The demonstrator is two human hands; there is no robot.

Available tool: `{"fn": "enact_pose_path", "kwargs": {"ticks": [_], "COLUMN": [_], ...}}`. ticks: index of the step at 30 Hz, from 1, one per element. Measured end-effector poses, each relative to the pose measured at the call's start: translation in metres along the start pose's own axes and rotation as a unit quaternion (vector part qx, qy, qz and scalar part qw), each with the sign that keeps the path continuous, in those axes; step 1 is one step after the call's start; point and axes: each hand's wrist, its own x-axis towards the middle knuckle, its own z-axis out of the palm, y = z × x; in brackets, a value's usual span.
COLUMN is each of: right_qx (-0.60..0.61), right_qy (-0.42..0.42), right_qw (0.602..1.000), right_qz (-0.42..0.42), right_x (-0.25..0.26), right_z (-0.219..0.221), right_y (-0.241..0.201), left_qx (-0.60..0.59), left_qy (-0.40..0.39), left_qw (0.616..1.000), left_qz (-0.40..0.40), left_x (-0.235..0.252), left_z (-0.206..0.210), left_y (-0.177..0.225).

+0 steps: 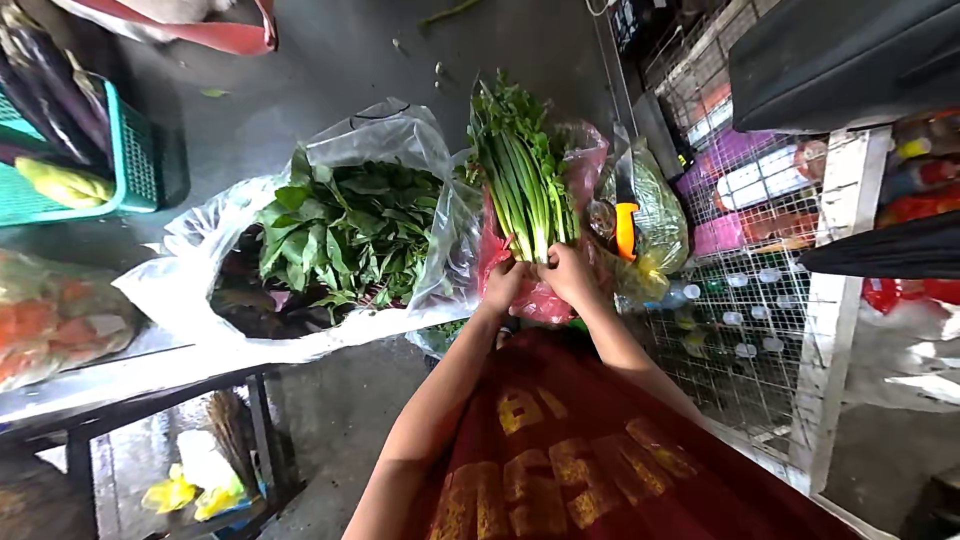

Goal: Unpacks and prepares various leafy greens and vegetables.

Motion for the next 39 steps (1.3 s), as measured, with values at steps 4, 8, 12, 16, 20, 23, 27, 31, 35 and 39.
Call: {"fn": "enact_pose_path", "kwargs": {"ticks": [4, 8, 12, 16, 20, 23, 27, 31, 35, 39], "right_qx": [0.074, 0.122, 0.049, 0.007, 0.050, 0.053, 0.085, 0.187, 0.235, 0.229], "right_qy": [-0.026, -0.067, -0.022, -0.053, 0.008, 0.024, -0.040, -0.105, -0.080, -0.037], "right_qw": [0.997, 0.990, 0.997, 0.994, 0.994, 0.996, 0.996, 0.976, 0.968, 0.964], "right_qz": [0.025, 0.035, -0.054, -0.092, -0.097, -0.063, -0.004, 0.024, -0.021, -0.131], "right_x": [0.010, 0.012, -0.005, -0.015, -0.017, -0.017, -0.013, -0.006, -0.011, -0.021], "right_z": [-0.005, -0.011, -0.002, 0.003, 0.008, 0.005, -0.005, -0.005, -0.009, 0.005], "right_y": [-0.004, -0.003, -0.018, -0.021, 0.005, 0.024, 0.036, 0.032, 0.017, 0.023], "left_qx": [-0.052, -0.035, -0.073, -0.198, -0.197, -0.223, -0.189, -0.180, -0.217, -0.223], "left_qy": [0.008, -0.017, -0.004, 0.025, 0.060, 0.038, -0.031, -0.041, -0.064, -0.058], "left_qw": [0.998, 0.999, 0.997, 0.980, 0.978, 0.974, 0.981, 0.981, 0.969, 0.959], "left_qz": [-0.039, -0.034, 0.027, 0.004, -0.014, 0.004, 0.036, 0.062, 0.104, 0.162], "left_x": [0.008, 0.008, 0.005, 0.014, 0.014, 0.011, 0.013, 0.012, 0.000, -0.012], "left_z": [0.000, -0.001, 0.003, 0.003, 0.000, -0.001, -0.013, -0.014, -0.013, -0.016], "left_y": [0.008, 0.019, 0.020, 0.024, 0.021, 0.014, -0.007, -0.002, 0.011, 0.010]}}
